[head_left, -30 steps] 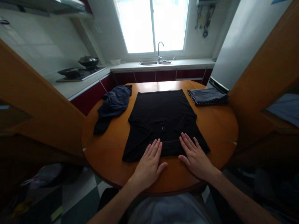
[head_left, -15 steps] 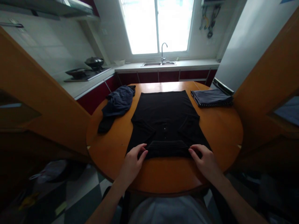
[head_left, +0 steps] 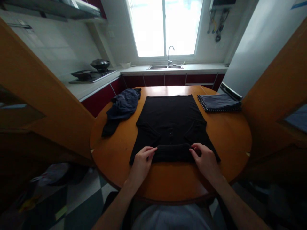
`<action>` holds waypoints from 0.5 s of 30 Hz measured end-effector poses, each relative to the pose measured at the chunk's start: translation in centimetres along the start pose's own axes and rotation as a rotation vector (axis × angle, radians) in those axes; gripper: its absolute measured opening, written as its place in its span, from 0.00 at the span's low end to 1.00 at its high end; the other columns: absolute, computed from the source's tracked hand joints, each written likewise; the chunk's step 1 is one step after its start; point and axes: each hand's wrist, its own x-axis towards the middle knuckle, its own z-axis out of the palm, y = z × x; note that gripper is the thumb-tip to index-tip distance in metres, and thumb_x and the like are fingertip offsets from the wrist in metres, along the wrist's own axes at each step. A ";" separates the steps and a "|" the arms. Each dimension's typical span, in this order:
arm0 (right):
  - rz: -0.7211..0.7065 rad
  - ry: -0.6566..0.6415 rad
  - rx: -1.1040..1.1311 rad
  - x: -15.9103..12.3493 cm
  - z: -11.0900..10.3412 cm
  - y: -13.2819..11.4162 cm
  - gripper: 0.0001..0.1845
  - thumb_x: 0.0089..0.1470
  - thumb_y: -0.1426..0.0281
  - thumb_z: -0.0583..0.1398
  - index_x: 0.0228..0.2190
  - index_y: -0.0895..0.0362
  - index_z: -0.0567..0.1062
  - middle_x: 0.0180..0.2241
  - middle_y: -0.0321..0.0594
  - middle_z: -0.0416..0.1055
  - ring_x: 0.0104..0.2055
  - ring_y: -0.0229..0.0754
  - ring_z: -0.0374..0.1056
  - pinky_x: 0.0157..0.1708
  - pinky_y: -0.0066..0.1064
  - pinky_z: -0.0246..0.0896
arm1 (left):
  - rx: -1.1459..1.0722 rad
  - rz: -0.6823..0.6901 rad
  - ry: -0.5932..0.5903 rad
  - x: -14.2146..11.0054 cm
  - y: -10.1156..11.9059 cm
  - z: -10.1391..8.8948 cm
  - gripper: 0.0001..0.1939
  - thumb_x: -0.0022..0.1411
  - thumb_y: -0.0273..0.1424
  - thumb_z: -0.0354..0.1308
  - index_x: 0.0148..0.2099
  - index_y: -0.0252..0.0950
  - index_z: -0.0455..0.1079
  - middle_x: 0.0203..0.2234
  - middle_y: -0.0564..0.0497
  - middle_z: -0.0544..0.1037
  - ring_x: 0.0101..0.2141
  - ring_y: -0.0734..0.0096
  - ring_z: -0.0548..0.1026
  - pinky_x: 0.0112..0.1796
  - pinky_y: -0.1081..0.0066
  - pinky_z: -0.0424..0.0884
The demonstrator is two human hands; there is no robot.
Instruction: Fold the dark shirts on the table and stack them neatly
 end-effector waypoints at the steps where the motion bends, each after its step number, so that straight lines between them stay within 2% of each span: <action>1: -0.030 0.001 -0.055 0.0 0.1 0.1 0.11 0.61 0.62 0.57 0.36 0.54 0.76 0.33 0.42 0.75 0.35 0.48 0.71 0.38 0.39 0.65 | 0.039 0.010 0.007 -0.1 0.1 0.1 0.13 0.68 0.27 0.52 0.47 0.39 0.78 0.42 0.48 0.80 0.40 0.65 0.80 0.43 0.65 0.78; 3: -0.089 0.027 -0.160 -0.1 0.3 0.1 0.11 0.63 0.64 0.56 0.37 0.56 0.77 0.35 0.45 0.75 0.38 0.50 0.71 0.41 0.42 0.66 | 0.147 0.033 0.037 -0.2 0.7 0.4 0.14 0.69 0.26 0.51 0.49 0.38 0.77 0.45 0.45 0.79 0.44 0.62 0.78 0.47 0.61 0.77; 5: -0.135 0.096 -0.222 -0.6 0.5 -0.4 0.13 0.64 0.65 0.55 0.42 0.58 0.77 0.41 0.49 0.75 0.43 0.52 0.70 0.45 0.45 0.66 | 0.256 0.101 0.033 -0.5 1.8 0.7 0.17 0.70 0.24 0.48 0.55 0.37 0.74 0.53 0.43 0.75 0.53 0.58 0.74 0.54 0.55 0.72; 7: -0.202 0.134 -0.226 -1.6 0.8 -1.4 0.17 0.65 0.66 0.52 0.51 0.59 0.74 0.50 0.52 0.73 0.51 0.53 0.69 0.52 0.47 0.64 | 0.330 0.217 -0.065 -0.7 3.1 1.3 0.21 0.71 0.25 0.47 0.63 0.37 0.67 0.63 0.44 0.68 0.63 0.57 0.65 0.61 0.51 0.64; 9: -0.334 0.060 -0.208 -2.8 1.1 -2.6 0.23 0.67 0.67 0.51 0.60 0.58 0.67 0.60 0.52 0.66 0.62 0.52 0.61 0.60 0.48 0.59 | 0.383 0.312 -0.196 -1.0 4.1 2.0 0.25 0.73 0.30 0.48 0.69 0.37 0.58 0.68 0.45 0.60 0.68 0.56 0.56 0.65 0.49 0.57; 12: -0.520 -0.163 -0.236 -4.4 1.6 -3.8 0.33 0.67 0.64 0.51 0.69 0.57 0.51 0.70 0.47 0.51 0.71 0.50 0.46 0.67 0.50 0.48 | 0.449 0.320 -0.305 -1.5 4.6 2.8 0.34 0.71 0.41 0.53 0.73 0.37 0.49 0.71 0.43 0.51 0.70 0.51 0.47 0.66 0.46 0.52; 15: -0.518 -0.267 -0.297 -5.0 1.4 -3.3 0.39 0.67 0.59 0.52 0.71 0.57 0.43 0.72 0.47 0.43 0.73 0.50 0.40 0.69 0.49 0.45 | 0.465 0.271 -0.322 -2.0 4.1 2.9 0.38 0.70 0.45 0.54 0.74 0.40 0.46 0.72 0.43 0.46 0.70 0.49 0.43 0.65 0.44 0.51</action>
